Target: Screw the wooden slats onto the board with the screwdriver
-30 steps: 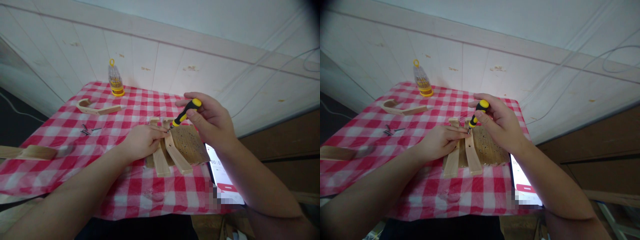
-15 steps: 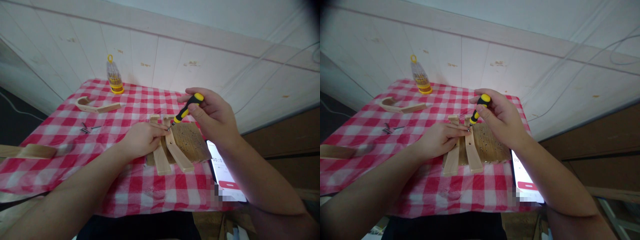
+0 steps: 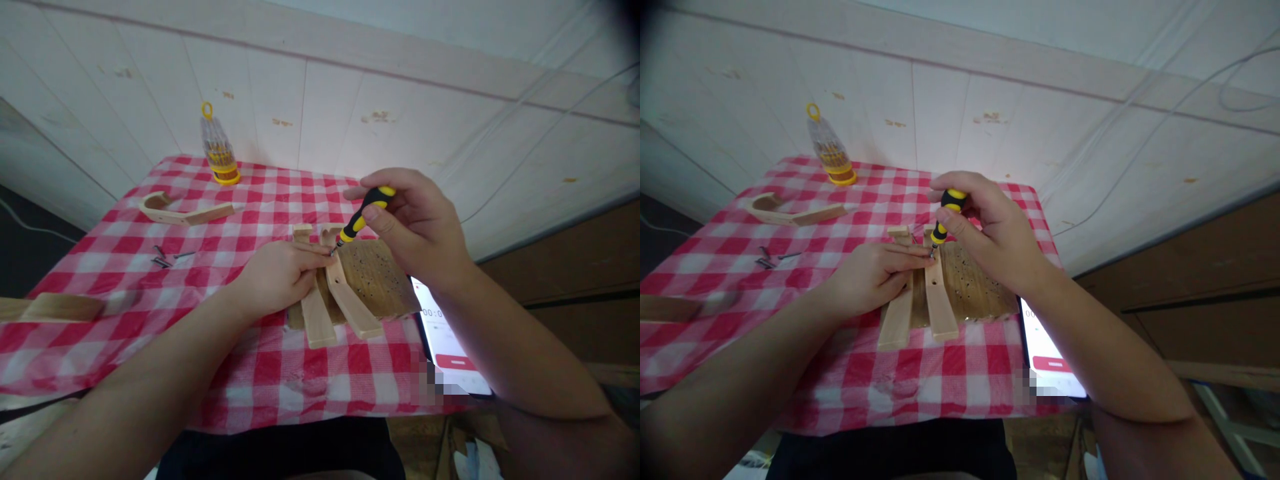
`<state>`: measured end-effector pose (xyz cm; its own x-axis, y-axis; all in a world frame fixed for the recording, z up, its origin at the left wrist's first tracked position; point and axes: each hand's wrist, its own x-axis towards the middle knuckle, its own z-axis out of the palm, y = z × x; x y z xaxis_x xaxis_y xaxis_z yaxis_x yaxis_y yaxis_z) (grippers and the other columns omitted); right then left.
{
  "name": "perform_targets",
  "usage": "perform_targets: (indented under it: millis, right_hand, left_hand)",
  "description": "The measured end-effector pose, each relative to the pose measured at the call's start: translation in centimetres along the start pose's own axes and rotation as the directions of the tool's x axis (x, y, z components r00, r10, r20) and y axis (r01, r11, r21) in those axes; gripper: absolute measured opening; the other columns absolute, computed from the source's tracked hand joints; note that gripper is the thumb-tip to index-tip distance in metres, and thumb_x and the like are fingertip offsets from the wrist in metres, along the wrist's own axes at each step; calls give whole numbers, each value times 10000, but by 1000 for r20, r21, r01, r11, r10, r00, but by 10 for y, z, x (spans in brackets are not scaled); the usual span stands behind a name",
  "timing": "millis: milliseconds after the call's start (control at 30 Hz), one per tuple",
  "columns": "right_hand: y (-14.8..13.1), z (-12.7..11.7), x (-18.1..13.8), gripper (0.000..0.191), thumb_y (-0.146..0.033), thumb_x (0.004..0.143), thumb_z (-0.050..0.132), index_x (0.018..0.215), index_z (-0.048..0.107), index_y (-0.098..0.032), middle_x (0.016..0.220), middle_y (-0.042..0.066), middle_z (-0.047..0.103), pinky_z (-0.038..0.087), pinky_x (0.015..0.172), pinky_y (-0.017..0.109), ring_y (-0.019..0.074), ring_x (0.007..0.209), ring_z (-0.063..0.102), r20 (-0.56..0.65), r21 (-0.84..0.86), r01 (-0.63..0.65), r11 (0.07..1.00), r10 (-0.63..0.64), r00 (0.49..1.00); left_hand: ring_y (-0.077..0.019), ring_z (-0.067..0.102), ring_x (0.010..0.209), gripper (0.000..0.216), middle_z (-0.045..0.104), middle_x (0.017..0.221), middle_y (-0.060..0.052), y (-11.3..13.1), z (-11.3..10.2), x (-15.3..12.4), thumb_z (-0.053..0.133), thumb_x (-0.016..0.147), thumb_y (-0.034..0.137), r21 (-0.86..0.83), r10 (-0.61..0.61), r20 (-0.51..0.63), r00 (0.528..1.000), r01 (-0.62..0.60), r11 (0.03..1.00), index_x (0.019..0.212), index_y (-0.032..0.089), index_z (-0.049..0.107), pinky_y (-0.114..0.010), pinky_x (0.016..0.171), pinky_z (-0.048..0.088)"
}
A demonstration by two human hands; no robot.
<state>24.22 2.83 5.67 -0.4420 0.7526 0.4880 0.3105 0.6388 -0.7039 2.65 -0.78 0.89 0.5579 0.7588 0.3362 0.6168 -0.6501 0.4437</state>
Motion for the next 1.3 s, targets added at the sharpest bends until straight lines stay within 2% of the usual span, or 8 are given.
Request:
perform_targets:
  millis: [267, 500, 667, 733, 867, 967, 1167, 1300]
  right_hand:
    - [-7, -11, 1, 382, -457, 961, 478, 1320, 577, -372, 1305, -5, 643, 543, 1024, 450, 242, 1212, 610, 22, -74, -29, 997, 31, 999]
    - [0, -2, 3, 341, -442, 921, 571, 1241, 633, -344, 1264, 4, 661, 567, 993, 394, 218, 1145, 634, -79, -87, -2, 996, -4, 997]
    - [-6, -7, 3, 347, -483, 964, 466, 1219, 656, -345, 1295, 1, 653, 525, 1052, 410, 238, 1272, 574, -69, -122, 29, 992, -38, 997]
    - [-7, -8, 4, 336, -487, 963, 470, 1192, 665, -338, 1256, 6, 668, 532, 1044, 398, 230, 1253, 590, -68, -114, 25, 993, -32, 997]
    - [3, 3, 8, 289, -482, 931, 551, 1148, 645, -317, 1172, 14, 665, 579, 953, 362, 197, 1111, 657, -176, -79, 17, 997, -31, 984]
    - [11, 15, 15, 299, -499, 940, 526, 1145, 615, -301, 1154, 17, 643, 591, 911, 343, 177, 1072, 662, -234, -95, -19, 995, -4, 972]
    - [5, 11, 18, 345, -501, 975, 434, 1200, 600, -298, 1191, 34, 651, 582, 918, 348, 183, 1104, 650, -127, -57, -44, 997, 36, 991]
    - [-6, 0, 20, 271, -424, 956, 518, 1159, 642, -295, 1139, 25, 678, 569, 910, 353, 185, 1050, 660, -41, -56, 40, 998, -42, 998]
  left_hand:
    - [-205, 674, 1151, 416, 702, 1249, -54, 2, -1, 0, 462, 842, 133, 18, -10, 5, 1000, 9, 1000, 1158, 207, 724, -380, 1017, 551]
    - [-179, 683, 1132, 417, 720, 1219, -35, 3, -2, 1, 459, 826, 100, 27, 8, -7, 1000, -8, 1000, 1119, 208, 735, -341, 1019, 548]
    - [-180, 678, 1142, 410, 712, 1236, -37, 3, -2, 0, 453, 834, 119, 34, 2, 0, 1000, -2, 999, 1121, 207, 732, -336, 1015, 550]
    - [-181, 676, 1145, 409, 712, 1236, -36, 2, -2, 0, 448, 838, 120, 31, 3, -2, 1000, -3, 1000, 1118, 208, 733, -336, 1016, 549]
    - [-192, 682, 1134, 406, 719, 1220, -49, 2, -2, 1, 451, 831, 113, 25, 17, -6, 1000, -17, 1000, 1110, 189, 737, -348, 1010, 554]
    - [-189, 693, 1112, 407, 726, 1205, -53, 3, -1, 1, 453, 824, 106, 28, 23, -10, 1000, -23, 999, 1102, 187, 739, -349, 997, 561]
    - [-187, 696, 1103, 401, 733, 1189, -52, 3, -2, 0, 450, 835, 118, 13, -2, -7, 1000, 2, 1000, 1102, 191, 740, -347, 1006, 558]
    - [-206, 689, 1122, 405, 727, 1200, -68, 2, 0, 0, 449, 835, 128, 5, 1, -9, 1000, 0, 1000, 1116, 176, 737, -385, 1006, 561]
